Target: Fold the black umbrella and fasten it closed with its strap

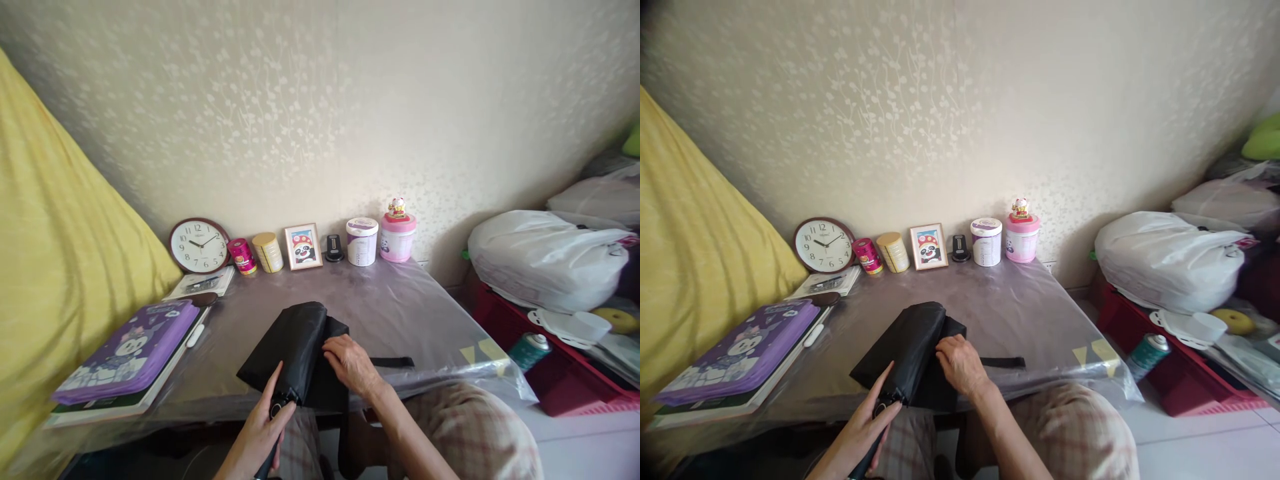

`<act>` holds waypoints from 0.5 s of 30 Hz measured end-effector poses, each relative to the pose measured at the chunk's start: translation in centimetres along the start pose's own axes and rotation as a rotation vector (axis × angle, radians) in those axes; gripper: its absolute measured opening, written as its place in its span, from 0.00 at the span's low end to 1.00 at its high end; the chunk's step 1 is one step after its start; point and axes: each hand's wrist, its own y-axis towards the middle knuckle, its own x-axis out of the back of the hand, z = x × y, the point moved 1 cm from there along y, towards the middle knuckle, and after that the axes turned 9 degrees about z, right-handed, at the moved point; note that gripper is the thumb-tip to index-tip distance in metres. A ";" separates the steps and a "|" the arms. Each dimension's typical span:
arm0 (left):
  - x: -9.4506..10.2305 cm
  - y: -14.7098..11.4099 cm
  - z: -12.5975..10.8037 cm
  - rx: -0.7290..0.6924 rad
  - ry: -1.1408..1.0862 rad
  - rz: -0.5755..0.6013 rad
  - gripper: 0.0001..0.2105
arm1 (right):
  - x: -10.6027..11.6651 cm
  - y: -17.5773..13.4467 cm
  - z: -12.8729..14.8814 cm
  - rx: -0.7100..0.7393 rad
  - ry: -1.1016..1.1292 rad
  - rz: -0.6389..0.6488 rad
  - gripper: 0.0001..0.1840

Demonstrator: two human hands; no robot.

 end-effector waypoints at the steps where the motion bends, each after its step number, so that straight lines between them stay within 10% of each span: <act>1: -0.1 -0.1 -0.1 0.002 0.010 -0.011 0.39 | 0.0 0.6 -0.9 -0.028 -0.030 -0.002 0.13; 15: -0.8 -0.6 -0.8 -0.012 0.094 -0.039 0.37 | 2.1 -0.1 -4.0 -0.577 -0.017 -0.092 0.16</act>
